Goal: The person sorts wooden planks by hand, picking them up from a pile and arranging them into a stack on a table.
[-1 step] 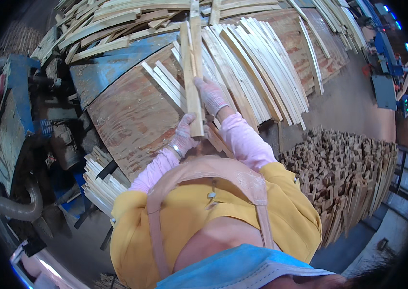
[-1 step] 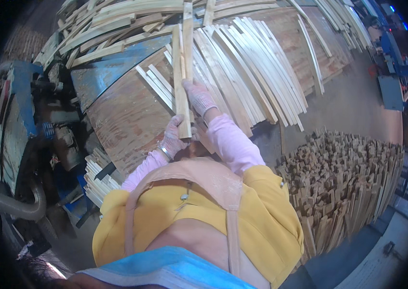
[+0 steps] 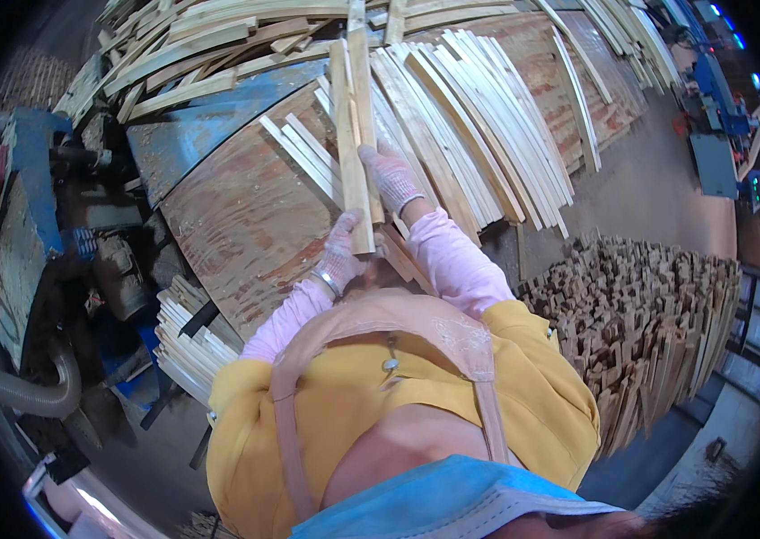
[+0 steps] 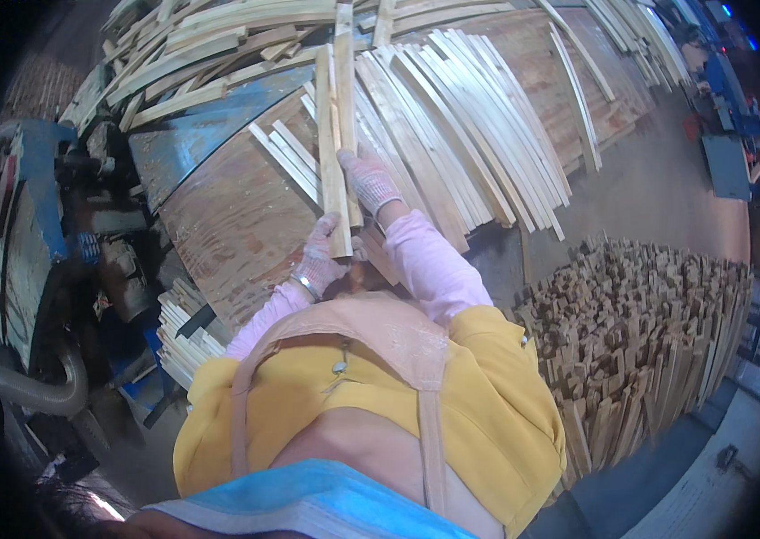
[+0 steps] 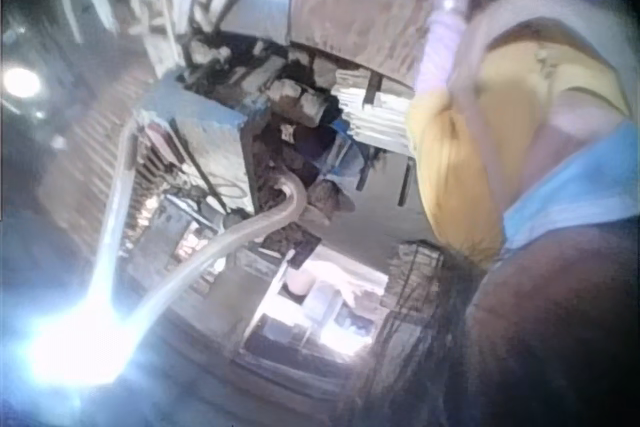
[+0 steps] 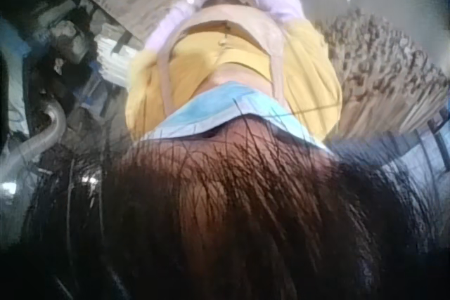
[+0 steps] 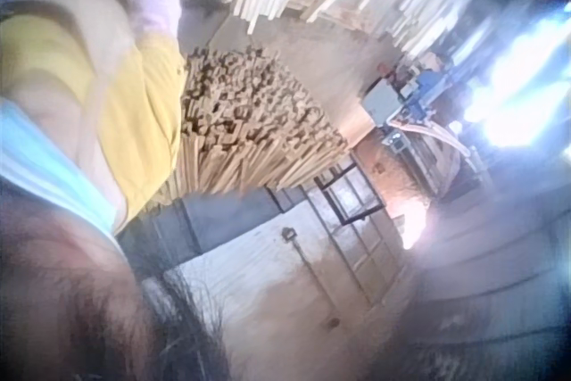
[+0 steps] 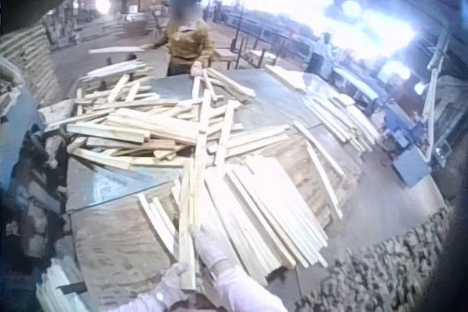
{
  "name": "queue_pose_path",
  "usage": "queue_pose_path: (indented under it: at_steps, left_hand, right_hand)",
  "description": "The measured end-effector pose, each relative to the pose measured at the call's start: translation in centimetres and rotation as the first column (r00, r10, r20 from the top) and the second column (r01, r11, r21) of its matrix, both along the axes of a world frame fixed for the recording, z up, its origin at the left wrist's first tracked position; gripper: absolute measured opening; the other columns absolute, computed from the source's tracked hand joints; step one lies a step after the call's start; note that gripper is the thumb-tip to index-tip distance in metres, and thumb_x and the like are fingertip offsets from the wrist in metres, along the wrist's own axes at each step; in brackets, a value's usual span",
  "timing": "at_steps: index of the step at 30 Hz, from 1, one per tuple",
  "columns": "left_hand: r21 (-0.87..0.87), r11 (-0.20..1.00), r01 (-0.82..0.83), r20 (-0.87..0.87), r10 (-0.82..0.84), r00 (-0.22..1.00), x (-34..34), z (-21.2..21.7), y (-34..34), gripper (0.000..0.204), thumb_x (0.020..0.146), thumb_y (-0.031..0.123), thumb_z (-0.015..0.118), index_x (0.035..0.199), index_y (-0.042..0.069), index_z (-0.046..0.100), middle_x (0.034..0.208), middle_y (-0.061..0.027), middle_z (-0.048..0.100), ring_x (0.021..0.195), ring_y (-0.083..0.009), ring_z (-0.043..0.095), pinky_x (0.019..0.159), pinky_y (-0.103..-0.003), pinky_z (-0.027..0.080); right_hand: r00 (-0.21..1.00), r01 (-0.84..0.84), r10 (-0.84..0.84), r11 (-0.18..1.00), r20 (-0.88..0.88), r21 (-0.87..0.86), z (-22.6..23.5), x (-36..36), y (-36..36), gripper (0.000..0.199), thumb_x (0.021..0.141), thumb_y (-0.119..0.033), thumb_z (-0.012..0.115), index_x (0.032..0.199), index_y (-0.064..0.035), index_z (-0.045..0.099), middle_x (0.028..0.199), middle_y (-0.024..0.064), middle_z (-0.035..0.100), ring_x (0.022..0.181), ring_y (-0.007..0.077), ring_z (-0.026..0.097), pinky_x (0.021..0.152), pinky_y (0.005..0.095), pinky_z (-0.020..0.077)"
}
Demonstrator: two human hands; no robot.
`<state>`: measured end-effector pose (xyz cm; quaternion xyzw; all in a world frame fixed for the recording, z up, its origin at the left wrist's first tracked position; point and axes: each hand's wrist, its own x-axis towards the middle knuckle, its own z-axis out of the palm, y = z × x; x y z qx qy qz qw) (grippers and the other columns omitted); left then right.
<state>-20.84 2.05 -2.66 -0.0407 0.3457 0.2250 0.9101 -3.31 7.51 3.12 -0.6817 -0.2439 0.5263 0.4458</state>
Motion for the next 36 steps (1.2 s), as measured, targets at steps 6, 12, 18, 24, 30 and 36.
queue_pose_path:
  at_steps: [6, 12, 18, 24, 30, 36]
  left_hand:
    - [0.298, 0.953, 0.061, -0.172, -0.009, 0.985, -3.1, 1.8, -0.5, 0.049, 0.103, 0.034, 0.062, 0.140, 0.004, 0.052, 0.114, -0.0162, 0.071, 0.067, -0.0194, 0.067, 0.058, -0.037, 0.059]
    - [0.390, 0.897, 0.207, -0.282, -0.097, 0.954, -3.8, 0.0, -0.1, 0.037, 0.102, 0.023, 0.060, 0.131, 0.001, 0.056, 0.107, -0.0166, 0.073, 0.064, -0.0215, 0.069, 0.056, -0.036, 0.061]
    - [0.573, 0.735, 0.362, -0.498, -0.039, 0.866, -3.1, 4.4, -0.5, 0.034, 0.101, 0.017, 0.065, 0.130, 0.002, 0.056, 0.107, -0.0120, 0.073, 0.075, -0.0154, 0.070, 0.064, -0.030, 0.061]
    - [0.633, 0.747, 0.201, -0.395, 0.088, 0.915, -4.6, 1.5, -1.4, 0.033, 0.102, 0.019, 0.065, 0.128, 0.002, 0.056, 0.108, -0.0135, 0.073, 0.078, -0.0166, 0.070, 0.066, -0.031, 0.060]
    - [0.653, 0.752, 0.090, -0.354, 0.198, 0.914, -6.3, 2.0, -2.4, 0.029, 0.102, 0.016, 0.064, 0.127, 0.002, 0.058, 0.105, -0.0128, 0.073, 0.080, -0.0169, 0.071, 0.068, -0.030, 0.060]
    - [0.686, 0.722, 0.091, -0.368, 0.237, 0.899, -7.0, 0.9, -3.3, 0.028, 0.101, 0.019, 0.066, 0.123, 0.003, 0.060, 0.102, -0.0106, 0.073, 0.082, -0.0167, 0.071, 0.066, -0.031, 0.059]
  right_hand:
    - [0.900, -0.184, 0.190, 0.981, 0.393, -0.054, 1.5, 6.2, -5.6, 0.051, 0.095, -0.036, 0.059, 0.135, -0.0040, 0.065, 0.127, 0.0260, 0.069, 0.114, 0.0333, 0.068, 0.100, 0.0449, 0.0505]
    - [0.009, -0.074, 0.089, 0.993, 0.996, -0.088, -1.9, 16.6, -13.8, 0.045, 0.088, -0.033, 0.071, 0.126, -0.0086, 0.068, 0.130, 0.0185, 0.064, 0.124, 0.0381, 0.058, 0.107, 0.0489, 0.0447]
    - [0.039, 0.020, 0.113, 0.993, 0.993, -0.114, -5.8, 18.6, -14.2, 0.065, 0.086, -0.039, 0.071, 0.143, -0.0122, 0.054, 0.138, 0.0170, 0.060, 0.130, 0.0380, 0.054, 0.113, 0.0504, 0.0386]
    - [-0.075, 0.002, 0.072, 0.997, 0.995, -0.072, -2.9, 16.0, -13.5, 0.054, 0.078, -0.031, 0.072, 0.127, -0.0126, 0.060, 0.121, 0.0120, 0.060, 0.119, 0.0349, 0.056, 0.102, 0.0522, 0.0437]
    - [-0.222, -0.003, 0.073, 0.997, 0.972, -0.076, -4.0, 16.8, -13.6, 0.052, 0.081, -0.033, 0.070, 0.128, -0.0139, 0.061, 0.119, 0.0125, 0.064, 0.114, 0.0347, 0.060, 0.095, 0.0512, 0.0478]
    - [0.256, -0.058, 0.426, 0.903, 0.868, -0.426, -2.1, 9.7, -8.6, 0.057, 0.086, -0.037, 0.071, 0.135, -0.0128, 0.054, 0.117, 0.0209, 0.069, 0.107, 0.0422, 0.067, 0.089, 0.0532, 0.0538]
